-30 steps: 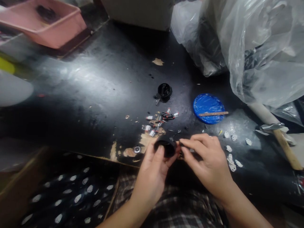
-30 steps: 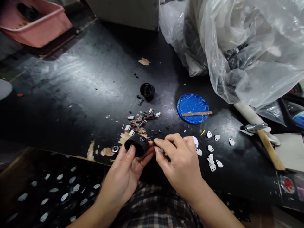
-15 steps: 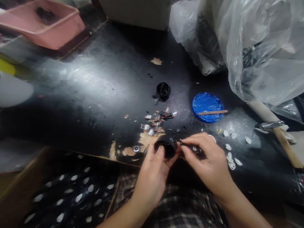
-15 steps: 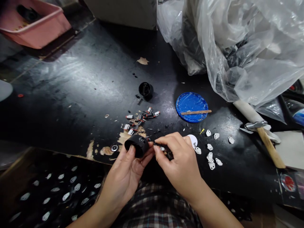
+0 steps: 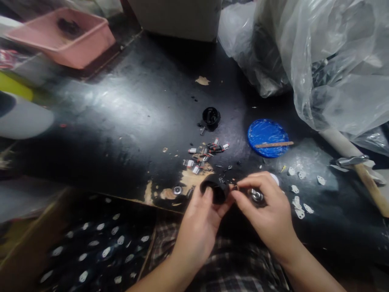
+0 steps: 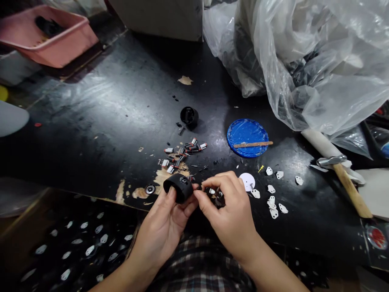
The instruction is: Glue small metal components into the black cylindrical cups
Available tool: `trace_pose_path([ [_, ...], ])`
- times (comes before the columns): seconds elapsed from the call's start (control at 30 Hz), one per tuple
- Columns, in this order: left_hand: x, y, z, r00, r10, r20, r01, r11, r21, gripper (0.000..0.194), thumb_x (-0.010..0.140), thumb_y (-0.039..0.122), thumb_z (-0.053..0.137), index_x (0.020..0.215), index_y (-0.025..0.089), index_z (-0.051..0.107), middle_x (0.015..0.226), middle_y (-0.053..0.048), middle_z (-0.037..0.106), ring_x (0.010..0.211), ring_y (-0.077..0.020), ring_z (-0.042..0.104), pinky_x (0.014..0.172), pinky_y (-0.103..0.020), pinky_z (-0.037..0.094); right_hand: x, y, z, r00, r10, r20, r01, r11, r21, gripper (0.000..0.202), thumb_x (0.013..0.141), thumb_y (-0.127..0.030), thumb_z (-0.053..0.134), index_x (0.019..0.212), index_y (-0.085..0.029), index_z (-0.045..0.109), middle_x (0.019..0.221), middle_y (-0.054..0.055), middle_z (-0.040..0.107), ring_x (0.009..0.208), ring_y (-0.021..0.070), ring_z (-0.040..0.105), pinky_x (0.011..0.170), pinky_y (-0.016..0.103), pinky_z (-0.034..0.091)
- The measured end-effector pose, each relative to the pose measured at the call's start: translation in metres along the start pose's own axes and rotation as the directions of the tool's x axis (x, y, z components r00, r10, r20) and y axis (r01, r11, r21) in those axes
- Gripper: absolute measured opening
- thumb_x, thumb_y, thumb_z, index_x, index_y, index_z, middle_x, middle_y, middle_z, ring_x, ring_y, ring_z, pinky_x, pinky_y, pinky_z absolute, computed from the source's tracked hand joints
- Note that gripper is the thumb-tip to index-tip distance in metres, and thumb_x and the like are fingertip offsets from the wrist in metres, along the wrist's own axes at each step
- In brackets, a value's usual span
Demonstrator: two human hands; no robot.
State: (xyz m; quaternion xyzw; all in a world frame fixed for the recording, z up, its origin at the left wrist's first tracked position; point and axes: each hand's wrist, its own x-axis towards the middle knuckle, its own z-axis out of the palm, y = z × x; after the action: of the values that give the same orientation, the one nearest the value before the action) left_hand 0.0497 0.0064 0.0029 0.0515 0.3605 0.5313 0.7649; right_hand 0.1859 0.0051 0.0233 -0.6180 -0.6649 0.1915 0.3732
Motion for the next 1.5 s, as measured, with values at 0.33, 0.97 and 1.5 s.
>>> trace_pose_path([
  [0.33, -0.002, -0.001, -0.020, 0.999, -0.002, 0.044, -0.005, 0.986, 0.164, 0.020, 0.088, 0.034, 0.069, 0.107, 0.029, 0.071, 0.108, -0.001, 0.071, 0.099, -0.0155, 0.068, 0.084, -0.026, 0.057, 0.015, -0.022, -0.016, 0.987, -0.141, 0.079, 0.141, 0.990, 0.012, 0.009, 0.089, -0.018, 0.066, 0.097, -0.024, 0.067, 0.088, -0.002, 0.066, 0.083, 0.0120, 0.062, 0.075, 0.029, 0.045],
  [0.97, -0.002, 0.013, -0.023, 0.977, -0.140, 0.163, 0.104, 0.971, 0.214, 0.015, 0.085, 0.038, 0.071, 0.097, 0.028, 0.073, 0.091, 0.002, 0.066, 0.075, -0.0076, 0.061, 0.067, -0.015, 0.050, 0.020, -0.018, -0.025, 0.934, 0.019, 0.358, -0.132, 0.946, 0.296, 0.004, 0.088, -0.021, 0.068, 0.086, -0.024, 0.065, 0.085, -0.004, 0.062, 0.080, 0.0085, 0.060, 0.074, 0.021, 0.046],
  [1.5, 0.002, 0.015, -0.030, 0.979, -0.165, 0.121, 0.136, 0.966, 0.221, 0.018, 0.085, 0.031, 0.072, 0.101, 0.024, 0.072, 0.091, -0.002, 0.069, 0.078, -0.0131, 0.067, 0.067, -0.020, 0.053, 0.006, -0.020, -0.021, 0.920, -0.322, 0.222, 0.350, 0.931, -0.101, 0.016, 0.089, -0.009, 0.064, 0.100, -0.020, 0.066, 0.089, -0.001, 0.071, 0.075, 0.0114, 0.062, 0.075, 0.033, 0.036],
])
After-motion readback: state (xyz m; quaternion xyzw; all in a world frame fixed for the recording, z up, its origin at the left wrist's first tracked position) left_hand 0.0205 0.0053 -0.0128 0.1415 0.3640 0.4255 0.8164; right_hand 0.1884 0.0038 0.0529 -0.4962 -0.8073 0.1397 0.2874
